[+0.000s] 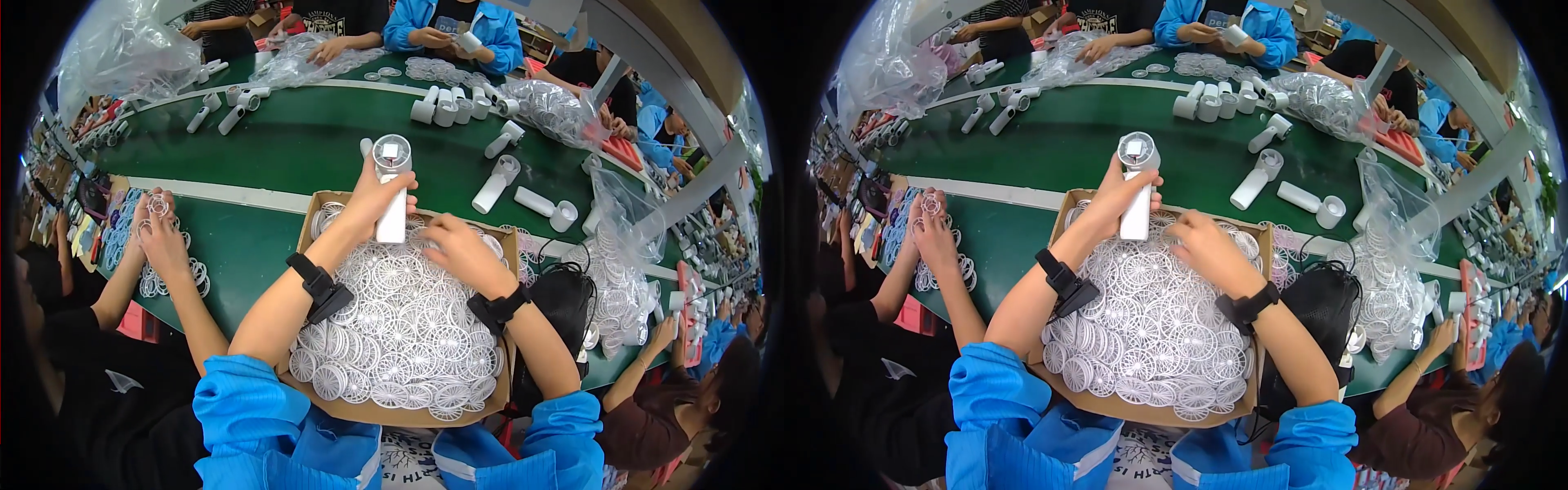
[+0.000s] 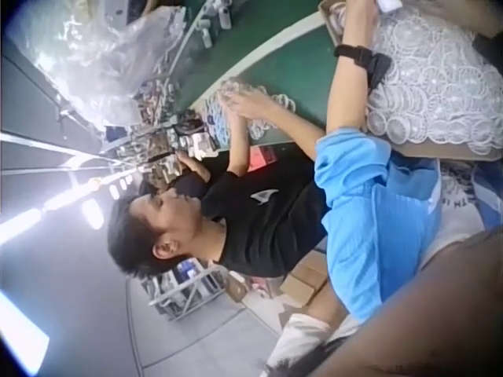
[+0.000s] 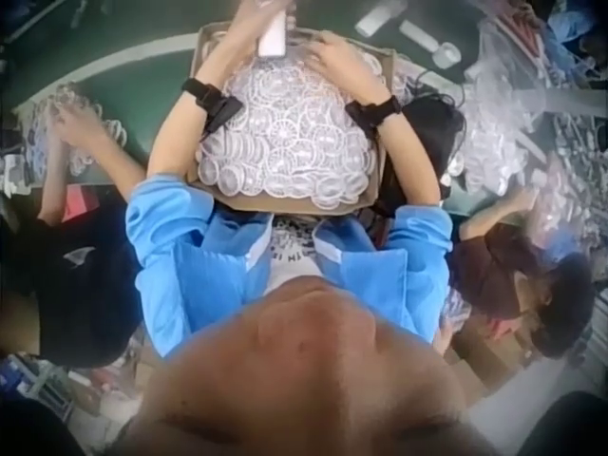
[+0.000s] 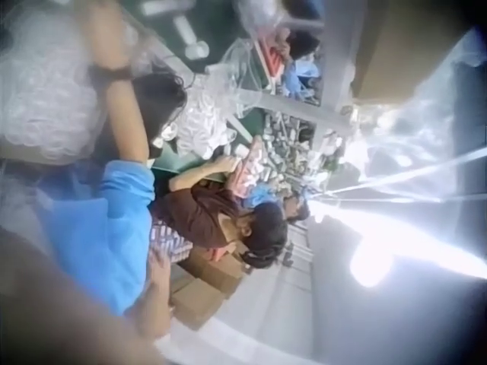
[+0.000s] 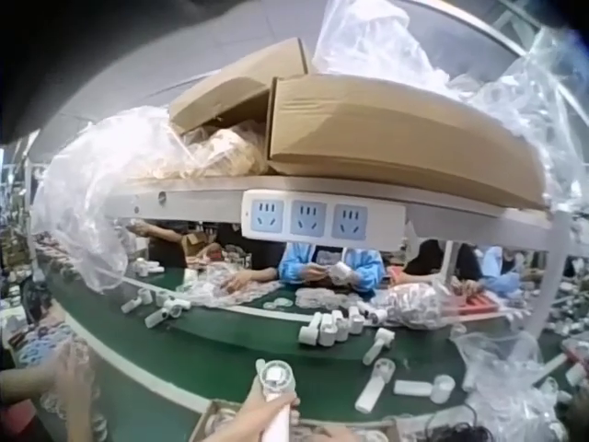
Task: The person picks up a fan body and a fan cover, presses the cover onto the body by hand, and places the assembled fan onto the conveyor belt. They then reach for a box on a shelf to get more fan bodies and repeat the assembly process.
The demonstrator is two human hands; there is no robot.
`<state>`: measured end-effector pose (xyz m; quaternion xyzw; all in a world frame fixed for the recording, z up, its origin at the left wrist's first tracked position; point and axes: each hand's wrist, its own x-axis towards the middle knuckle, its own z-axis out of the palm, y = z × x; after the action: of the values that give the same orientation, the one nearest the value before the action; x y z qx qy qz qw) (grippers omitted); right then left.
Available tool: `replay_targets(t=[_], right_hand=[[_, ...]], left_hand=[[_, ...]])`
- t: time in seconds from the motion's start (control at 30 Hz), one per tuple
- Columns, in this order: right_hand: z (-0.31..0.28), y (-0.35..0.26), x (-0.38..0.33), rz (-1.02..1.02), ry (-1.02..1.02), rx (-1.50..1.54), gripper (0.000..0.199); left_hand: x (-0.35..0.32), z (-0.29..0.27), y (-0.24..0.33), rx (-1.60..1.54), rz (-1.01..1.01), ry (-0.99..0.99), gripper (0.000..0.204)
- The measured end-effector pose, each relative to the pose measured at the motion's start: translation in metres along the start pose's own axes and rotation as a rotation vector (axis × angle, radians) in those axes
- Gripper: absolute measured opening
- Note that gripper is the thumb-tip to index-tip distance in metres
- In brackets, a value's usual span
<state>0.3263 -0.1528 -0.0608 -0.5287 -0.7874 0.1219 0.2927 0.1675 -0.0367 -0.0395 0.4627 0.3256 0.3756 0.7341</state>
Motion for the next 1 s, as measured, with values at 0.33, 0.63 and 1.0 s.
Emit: replay_targets(t=[0.33, 0.63, 1.0], right_hand=[[-0.024, -0.007, 0.011, 0.182, 0.109, 0.093, 0.026], [-0.028, 0.005, 0.015, 0.463, 0.364, 1.035, 0.022], [-0.056, -0.094, -0.06, 0.011, -0.818, -0.257, 0.017]], left_hand=[[0.005, 0.0, -0.003, 0.101, 0.08, 0.005, 0.081], [-0.004, 0.014, -0.009, 0.232, 0.366, -0.246, 0.098], [-0.007, 0.015, -0.003, 0.161, 0.388, -0.267, 0.099]])
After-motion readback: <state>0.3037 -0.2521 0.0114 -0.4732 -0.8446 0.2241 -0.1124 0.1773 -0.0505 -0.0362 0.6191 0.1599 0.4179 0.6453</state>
